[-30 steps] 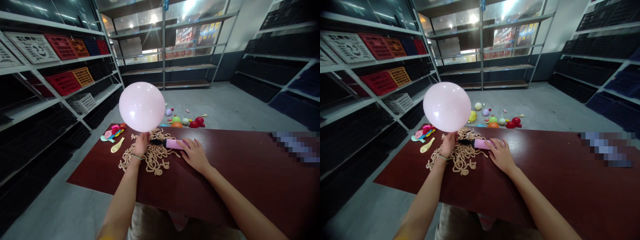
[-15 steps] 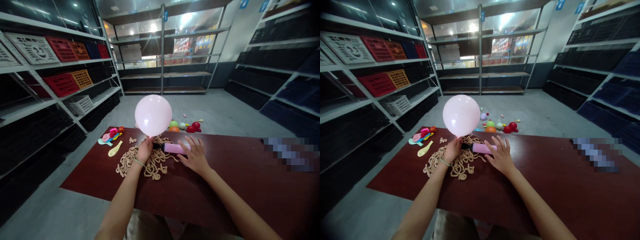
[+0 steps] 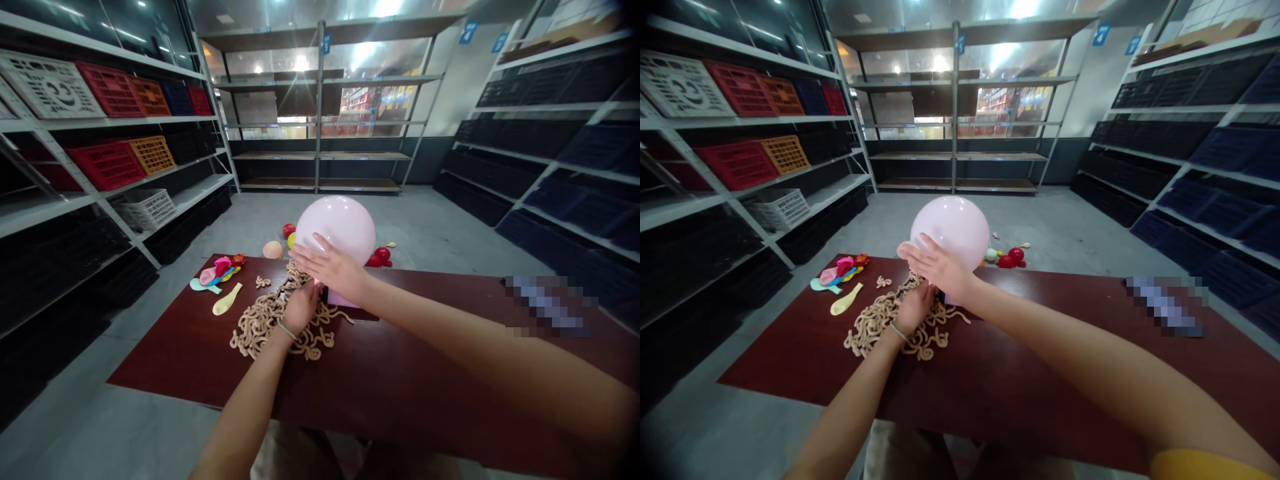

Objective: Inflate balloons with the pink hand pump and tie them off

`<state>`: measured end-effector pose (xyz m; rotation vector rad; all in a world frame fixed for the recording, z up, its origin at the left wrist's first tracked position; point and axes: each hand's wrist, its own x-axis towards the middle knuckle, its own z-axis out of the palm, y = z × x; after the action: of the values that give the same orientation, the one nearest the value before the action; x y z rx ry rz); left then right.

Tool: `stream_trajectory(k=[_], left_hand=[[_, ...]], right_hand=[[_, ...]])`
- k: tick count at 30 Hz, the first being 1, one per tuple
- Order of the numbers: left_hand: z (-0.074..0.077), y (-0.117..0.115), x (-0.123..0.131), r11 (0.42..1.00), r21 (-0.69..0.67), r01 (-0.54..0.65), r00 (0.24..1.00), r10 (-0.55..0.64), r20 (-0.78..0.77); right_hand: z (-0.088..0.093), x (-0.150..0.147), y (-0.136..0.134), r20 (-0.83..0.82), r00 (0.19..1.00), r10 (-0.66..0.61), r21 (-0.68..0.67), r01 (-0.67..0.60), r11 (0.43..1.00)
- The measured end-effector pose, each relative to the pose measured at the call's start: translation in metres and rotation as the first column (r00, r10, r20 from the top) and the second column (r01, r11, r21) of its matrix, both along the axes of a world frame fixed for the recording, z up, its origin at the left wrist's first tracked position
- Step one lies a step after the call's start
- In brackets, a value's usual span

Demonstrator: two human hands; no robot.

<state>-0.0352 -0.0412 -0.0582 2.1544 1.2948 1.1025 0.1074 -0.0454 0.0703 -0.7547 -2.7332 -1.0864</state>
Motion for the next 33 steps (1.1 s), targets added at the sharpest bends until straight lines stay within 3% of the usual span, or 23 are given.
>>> stream_trajectory(k=[4, 7, 11, 13, 17, 21, 25, 33], left_hand=[[0.003, -0.001, -0.001, 0.999, -0.037, -0.026, 1.000, 0.026, 0.010], [0.006, -0.003, -0.001, 0.997, -0.073, -0.007, 0.999, 0.011, 0.048], [0.009, -0.004, 0.002, 0.988, -0.146, 0.050, 0.976, -0.017, 0.217], [0.010, -0.004, 0.004, 0.964, -0.241, 0.114, 0.930, -0.019, 0.367], [0.014, -0.004, 0.007, 0.852, -0.419, 0.315, 0.751, 0.046, 0.658], [0.017, -0.002, 0.006, 0.791, -0.464, 0.399, 0.654, 0.108, 0.748], [0.017, 0.000, 0.004, 0.809, -0.449, 0.380, 0.646, 0.115, 0.754], [0.015, -0.003, 0.004, 0.907, -0.372, 0.200, 0.752, 0.101, 0.651]], right_hand=[[-0.008, 0.003, 0.011, 0.030, 0.999, 0.040, -0.053, -0.038, 0.998], [-0.014, 0.011, 0.017, 0.026, 1.000, 0.006, -0.015, -0.006, 1.000], [-0.012, 0.023, 0.022, -0.025, 1.000, 0.011, 0.005, -0.011, 1.000], [-0.009, 0.030, 0.021, -0.069, 0.998, 0.006, -0.022, -0.007, 1.000], [-0.003, 0.040, 0.017, -0.114, 0.993, -0.029, -0.067, 0.021, 0.998], [-0.003, 0.044, 0.012, -0.160, 0.987, -0.035, -0.113, 0.017, 0.993], [-0.002, 0.044, 0.005, -0.190, 0.981, -0.041, -0.144, 0.013, 0.990], [-0.018, 0.041, -0.008, -0.243, 0.967, -0.077, -0.171, 0.035, 0.985]])
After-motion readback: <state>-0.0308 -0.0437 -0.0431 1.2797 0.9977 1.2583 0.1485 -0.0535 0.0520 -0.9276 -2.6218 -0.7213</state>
